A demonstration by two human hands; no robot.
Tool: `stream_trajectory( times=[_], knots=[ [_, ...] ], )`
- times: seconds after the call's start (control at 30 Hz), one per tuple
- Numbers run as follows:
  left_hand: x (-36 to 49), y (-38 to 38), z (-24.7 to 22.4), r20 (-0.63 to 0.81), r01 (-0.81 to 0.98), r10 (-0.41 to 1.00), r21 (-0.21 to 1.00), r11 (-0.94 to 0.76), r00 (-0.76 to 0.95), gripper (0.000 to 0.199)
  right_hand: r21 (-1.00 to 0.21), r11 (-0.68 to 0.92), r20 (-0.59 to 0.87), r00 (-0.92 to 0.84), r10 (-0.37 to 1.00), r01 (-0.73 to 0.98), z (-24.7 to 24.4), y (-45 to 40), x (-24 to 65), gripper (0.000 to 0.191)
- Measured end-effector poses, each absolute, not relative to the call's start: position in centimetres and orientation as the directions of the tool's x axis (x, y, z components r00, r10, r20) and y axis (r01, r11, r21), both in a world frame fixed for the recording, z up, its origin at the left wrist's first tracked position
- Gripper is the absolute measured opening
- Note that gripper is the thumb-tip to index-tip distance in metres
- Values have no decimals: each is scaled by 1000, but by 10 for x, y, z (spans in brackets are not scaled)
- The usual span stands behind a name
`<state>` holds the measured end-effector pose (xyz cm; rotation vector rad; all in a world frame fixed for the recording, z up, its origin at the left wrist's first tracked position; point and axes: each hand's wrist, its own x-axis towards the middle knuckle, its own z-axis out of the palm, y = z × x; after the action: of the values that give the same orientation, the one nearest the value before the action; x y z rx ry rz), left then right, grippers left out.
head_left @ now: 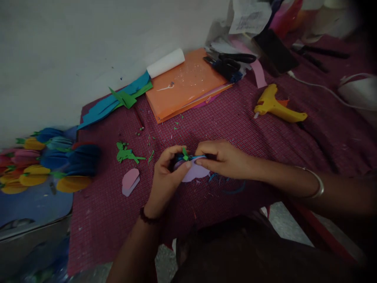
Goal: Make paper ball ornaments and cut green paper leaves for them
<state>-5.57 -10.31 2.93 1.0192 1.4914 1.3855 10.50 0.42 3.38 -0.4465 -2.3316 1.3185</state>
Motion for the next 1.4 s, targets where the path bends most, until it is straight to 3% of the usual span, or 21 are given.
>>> stream_trajectory(
  times=[0.17,0.3,0.43,0.6,0.73,0.83,0.93,1.1,1.23,1.4],
  knots=[
    [-48,-102,28,-30,-98,929,995,-7,-368,5,-846,531,233,-866,443,44,35,2,104,14],
    [-45,-103,27,-69,-138,923,990,17,-379,4,-891,448,184,-843,505,73,36,2,104,14],
    [-51,-106,26,-11,-150,942,988,-41,-334,5,-914,394,148,-828,540,93,35,3,105,12],
    [-56,-107,31,73,-17,967,997,-80,-244,16,-915,392,147,-829,540,93,33,4,104,13],
    [-49,-103,29,120,173,942,983,-68,-313,16,-901,421,169,-812,558,102,34,2,104,13],
    [-43,-99,23,111,202,916,979,-33,-385,16,-902,416,165,-800,577,114,34,0,104,13],
    [-42,-96,15,2,92,900,995,42,-436,21,-913,393,170,-779,604,106,33,0,103,16],
    [-44,-96,4,-149,-207,915,975,75,-374,18,-936,346,184,-740,647,70,33,-2,99,15],
    [-41,-97,9,-145,-213,887,976,55,-439,19,-970,245,163,-730,663,6,34,-5,94,13],
    [-39,-100,19,-122,-216,874,976,19,-471,28,-993,-22,72,-746,662,-116,31,-1,89,22]
  ],
)
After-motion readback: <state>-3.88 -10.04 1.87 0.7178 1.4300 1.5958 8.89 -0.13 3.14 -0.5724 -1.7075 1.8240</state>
